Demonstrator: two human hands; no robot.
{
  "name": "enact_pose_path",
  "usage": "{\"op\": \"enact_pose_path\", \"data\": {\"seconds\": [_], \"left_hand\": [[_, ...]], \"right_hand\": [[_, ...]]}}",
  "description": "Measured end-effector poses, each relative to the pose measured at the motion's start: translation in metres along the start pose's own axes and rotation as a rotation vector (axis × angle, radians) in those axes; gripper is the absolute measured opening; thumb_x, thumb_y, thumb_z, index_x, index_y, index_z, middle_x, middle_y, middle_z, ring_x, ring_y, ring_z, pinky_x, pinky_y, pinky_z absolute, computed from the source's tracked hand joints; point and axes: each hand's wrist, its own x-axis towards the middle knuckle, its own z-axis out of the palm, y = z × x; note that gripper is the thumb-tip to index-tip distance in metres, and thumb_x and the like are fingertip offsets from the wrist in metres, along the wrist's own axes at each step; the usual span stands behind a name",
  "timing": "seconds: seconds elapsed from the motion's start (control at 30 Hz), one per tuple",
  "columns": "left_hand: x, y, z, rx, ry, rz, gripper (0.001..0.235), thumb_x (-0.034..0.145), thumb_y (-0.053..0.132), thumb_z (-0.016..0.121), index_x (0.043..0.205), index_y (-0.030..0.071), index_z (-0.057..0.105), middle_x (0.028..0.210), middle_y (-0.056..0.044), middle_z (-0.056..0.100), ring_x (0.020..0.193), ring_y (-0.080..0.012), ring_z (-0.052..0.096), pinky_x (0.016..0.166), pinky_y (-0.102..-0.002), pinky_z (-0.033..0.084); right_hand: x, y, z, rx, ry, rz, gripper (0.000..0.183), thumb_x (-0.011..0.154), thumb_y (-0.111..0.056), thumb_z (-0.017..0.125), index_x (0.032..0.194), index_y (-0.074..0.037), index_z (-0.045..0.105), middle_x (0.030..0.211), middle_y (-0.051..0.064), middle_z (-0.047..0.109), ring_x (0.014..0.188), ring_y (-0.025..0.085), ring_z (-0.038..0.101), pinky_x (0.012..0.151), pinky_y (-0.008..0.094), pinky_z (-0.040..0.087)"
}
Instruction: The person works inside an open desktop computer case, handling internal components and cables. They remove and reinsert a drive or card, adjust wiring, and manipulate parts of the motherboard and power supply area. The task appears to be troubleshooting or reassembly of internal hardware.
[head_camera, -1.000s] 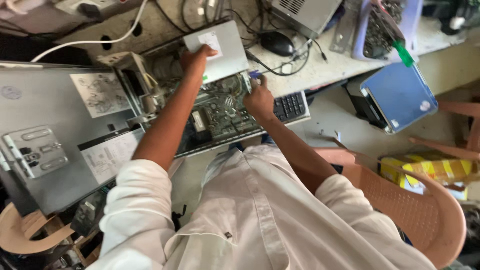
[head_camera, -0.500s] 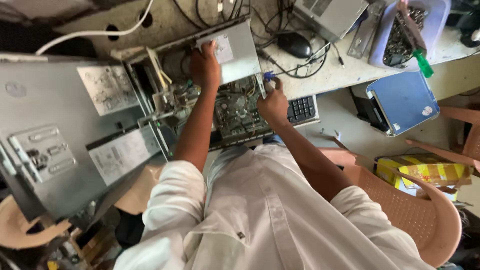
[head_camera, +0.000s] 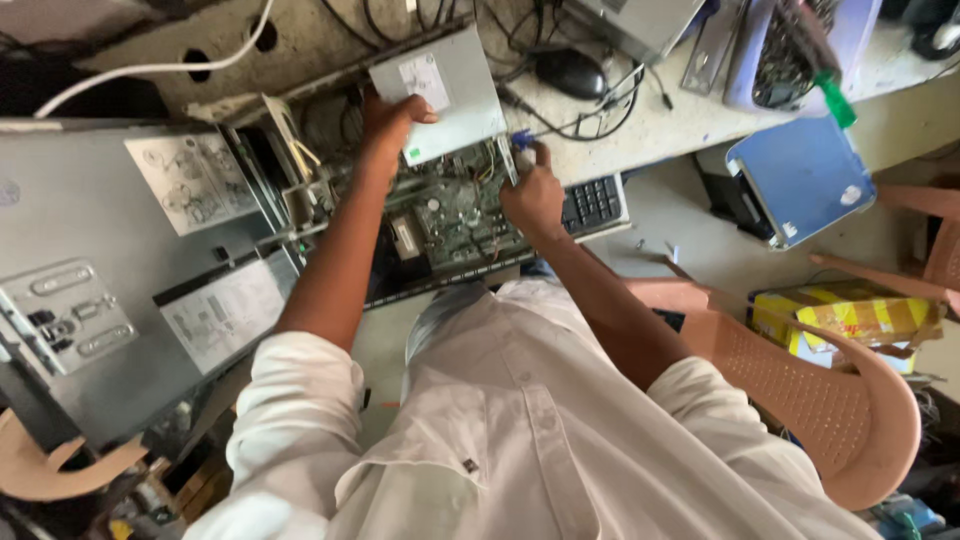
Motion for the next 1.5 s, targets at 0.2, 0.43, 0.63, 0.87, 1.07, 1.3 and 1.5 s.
{"op": "enact_pose_path", "data": {"seconds": [0.2, 0.43, 0.63, 0.87, 1.07, 1.3, 1.5], "left_hand": [[-0.004, 0.008, 0.01, 0.089, 0.09, 0.02, 0.033, 0.058, 0.007, 0.078, 0.089, -0.005, 0.074, 0.079, -0.01, 0.077, 0.066, -0.0223, 0.074, 0.068, -0.038, 0.062], [-0.014, 0.029, 0.034, 0.233, 0.259, -0.015, 0.041, 0.054, 0.009, 0.081, 0.091, -0.004, 0.071, 0.076, -0.011, 0.078, 0.064, -0.0229, 0.073, 0.068, -0.037, 0.062], [0.002, 0.016, 0.027, 0.195, 0.287, 0.026, 0.063, 0.049, 0.011, 0.086, 0.104, -0.008, 0.062, 0.082, -0.013, 0.075, 0.068, -0.0273, 0.073, 0.069, -0.039, 0.062], [-0.086, -0.018, -0.009, 0.868, 0.372, 0.512, 0.098, 0.068, 0.035, 0.089, 0.144, -0.009, 0.045, 0.143, -0.031, 0.049, 0.129, -0.0474, 0.05, 0.107, -0.055, 0.043], [-0.154, -0.05, -0.053, 1.242, 0.296, 0.219, 0.088, 0.073, 0.059, 0.085, 0.138, 0.012, 0.051, 0.151, -0.025, 0.037, 0.141, -0.0489, 0.03, 0.109, -0.069, 0.02], [-0.152, -0.068, -0.055, 1.203, 0.429, 0.269, 0.065, 0.077, 0.035, 0.082, 0.135, 0.011, 0.065, 0.155, -0.022, 0.042, 0.139, -0.0427, 0.043, 0.119, -0.056, 0.023], [-0.148, -0.065, -0.056, 1.161, 0.463, 0.282, 0.067, 0.07, 0.028, 0.08, 0.132, 0.008, 0.066, 0.149, -0.026, 0.048, 0.132, -0.045, 0.05, 0.12, -0.054, 0.021]], "right_hand": [[0.006, 0.001, 0.007, -0.009, 0.015, -0.03, 0.041, 0.082, -0.014, 0.063, 0.123, -0.014, 0.069, 0.142, 0.015, 0.055, 0.089, 0.046, 0.069, 0.08, 0.057, 0.055], [0.002, 0.011, 0.011, -0.04, 0.041, -0.073, 0.037, 0.087, -0.013, 0.06, 0.123, -0.008, 0.068, 0.143, 0.022, 0.053, 0.089, 0.048, 0.069, 0.08, 0.058, 0.055], [0.004, 0.01, 0.017, -0.138, -0.039, -0.022, 0.045, 0.085, -0.014, 0.058, 0.13, -0.007, 0.062, 0.146, 0.02, 0.052, 0.099, 0.046, 0.069, 0.086, 0.057, 0.055], [0.017, -0.038, -0.044, -0.455, -0.016, -0.415, 0.084, 0.088, -0.046, 0.074, 0.139, 0.014, 0.043, 0.133, 0.035, 0.048, 0.121, 0.047, 0.049, 0.089, 0.056, 0.051], [0.074, -0.132, -0.012, -0.681, -0.212, -1.533, 0.059, 0.078, -0.047, 0.077, 0.114, -0.002, 0.067, 0.128, 0.018, 0.061, 0.123, 0.036, 0.056, 0.106, 0.053, 0.049], [0.115, -0.168, 0.073, -1.244, -0.844, -1.538, 0.039, 0.075, -0.04, 0.076, 0.095, -0.007, 0.073, 0.096, 0.014, 0.07, 0.095, 0.03, 0.066, 0.083, 0.045, 0.055], [0.136, -0.17, 0.059, -1.337, -0.783, -1.695, 0.036, 0.079, -0.047, 0.071, 0.093, -0.014, 0.073, 0.08, 0.007, 0.071, 0.082, 0.029, 0.068, 0.071, 0.045, 0.056]]}}
